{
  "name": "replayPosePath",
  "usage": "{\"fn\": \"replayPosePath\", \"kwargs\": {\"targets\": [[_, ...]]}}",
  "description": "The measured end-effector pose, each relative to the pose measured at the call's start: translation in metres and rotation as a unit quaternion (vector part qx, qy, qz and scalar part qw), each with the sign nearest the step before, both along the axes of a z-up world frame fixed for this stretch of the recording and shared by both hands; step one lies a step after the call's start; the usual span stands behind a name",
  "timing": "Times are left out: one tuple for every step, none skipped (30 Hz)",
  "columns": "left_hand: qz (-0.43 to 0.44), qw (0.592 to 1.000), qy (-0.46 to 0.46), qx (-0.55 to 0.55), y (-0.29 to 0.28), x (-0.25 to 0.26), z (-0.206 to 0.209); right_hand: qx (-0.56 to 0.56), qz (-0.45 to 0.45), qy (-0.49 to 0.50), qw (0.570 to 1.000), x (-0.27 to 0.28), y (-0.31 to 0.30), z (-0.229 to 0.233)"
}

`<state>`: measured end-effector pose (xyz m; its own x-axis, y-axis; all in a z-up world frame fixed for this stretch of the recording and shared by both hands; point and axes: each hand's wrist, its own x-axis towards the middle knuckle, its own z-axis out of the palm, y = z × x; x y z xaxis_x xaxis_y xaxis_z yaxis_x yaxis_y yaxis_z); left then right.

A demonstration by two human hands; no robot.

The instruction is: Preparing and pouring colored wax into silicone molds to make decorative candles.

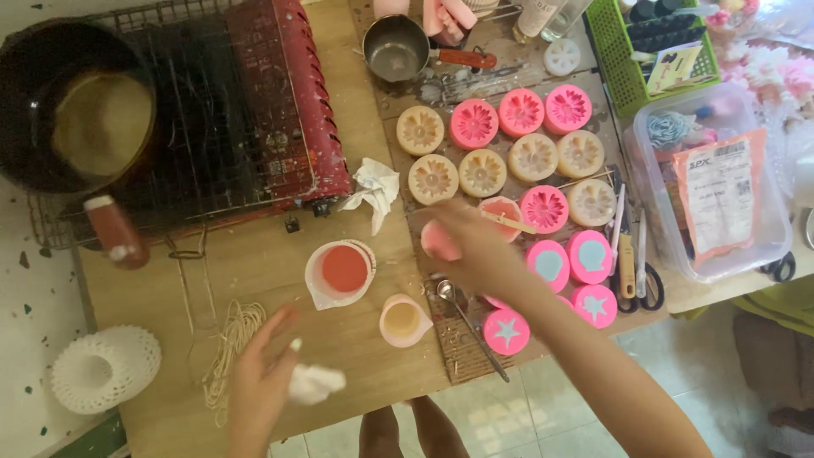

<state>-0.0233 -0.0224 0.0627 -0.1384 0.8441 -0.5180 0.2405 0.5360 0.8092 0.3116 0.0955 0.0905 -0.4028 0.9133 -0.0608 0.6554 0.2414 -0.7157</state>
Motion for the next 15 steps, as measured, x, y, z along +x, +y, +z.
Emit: {"fn": "replayPosePath", "kwargs": {"targets": [[0.012,1.0,-0.001,0.003,-0.008,-0.007,0.01,0.02,-0.052,-0.022,0.998,0.019,-0.001,0.022],[0.012,1.0,0.0,0.003,-0.008,-0.007,0.019,0.02,-0.052,-0.021,0.998,0.035,0.0,0.024],[0.021,1.0,-0.007,-0.013,-0.007,-0.006,0.028,0.04,-0.079,-0.055,0.995,0.051,0.0,0.026],[0.03,0.999,-0.012,-0.028,-0.006,-0.007,0.037,0.061,-0.105,-0.088,0.989,0.067,0.001,0.028],[0.029,0.999,-0.011,-0.028,-0.003,-0.004,0.038,0.061,-0.106,-0.087,0.989,0.071,0.001,0.023],[0.033,0.999,-0.011,-0.039,0.0,-0.002,0.039,0.072,-0.115,-0.118,0.984,0.075,0.002,0.018],[0.037,0.998,-0.01,-0.049,0.004,0.0,0.04,0.082,-0.123,-0.149,0.978,0.079,0.003,0.014],[0.037,0.998,-0.011,-0.048,0.005,0.003,0.039,0.083,-0.123,-0.149,0.978,0.08,0.003,0.006],[0.039,0.998,-0.02,-0.05,0.006,0.006,0.037,0.077,-0.115,-0.163,0.977,0.081,0.003,-0.001],[0.042,0.997,-0.028,-0.052,0.005,0.008,0.036,0.07,-0.105,-0.175,0.977,0.081,0.001,-0.008],[0.043,0.997,-0.027,-0.052,0.006,0.012,0.039,0.069,-0.104,-0.174,0.977,0.08,0.002,-0.012],[0.04,0.997,-0.028,-0.061,0.005,0.014,0.042,0.068,-0.093,-0.179,0.977,0.077,0.002,-0.015],[0.037,0.996,-0.029,-0.069,0.006,0.016,0.044,0.066,-0.081,-0.183,0.978,0.075,0.001,-0.019],[0.036,0.997,-0.029,-0.069,0.006,0.018,0.044,0.066,-0.082,-0.184,0.977,0.074,0.003,-0.021],[0.027,0.997,-0.019,-0.072,0.007,0.02,0.045,0.069,-0.078,-0.194,0.975,0.074,0.005,-0.022]]}}
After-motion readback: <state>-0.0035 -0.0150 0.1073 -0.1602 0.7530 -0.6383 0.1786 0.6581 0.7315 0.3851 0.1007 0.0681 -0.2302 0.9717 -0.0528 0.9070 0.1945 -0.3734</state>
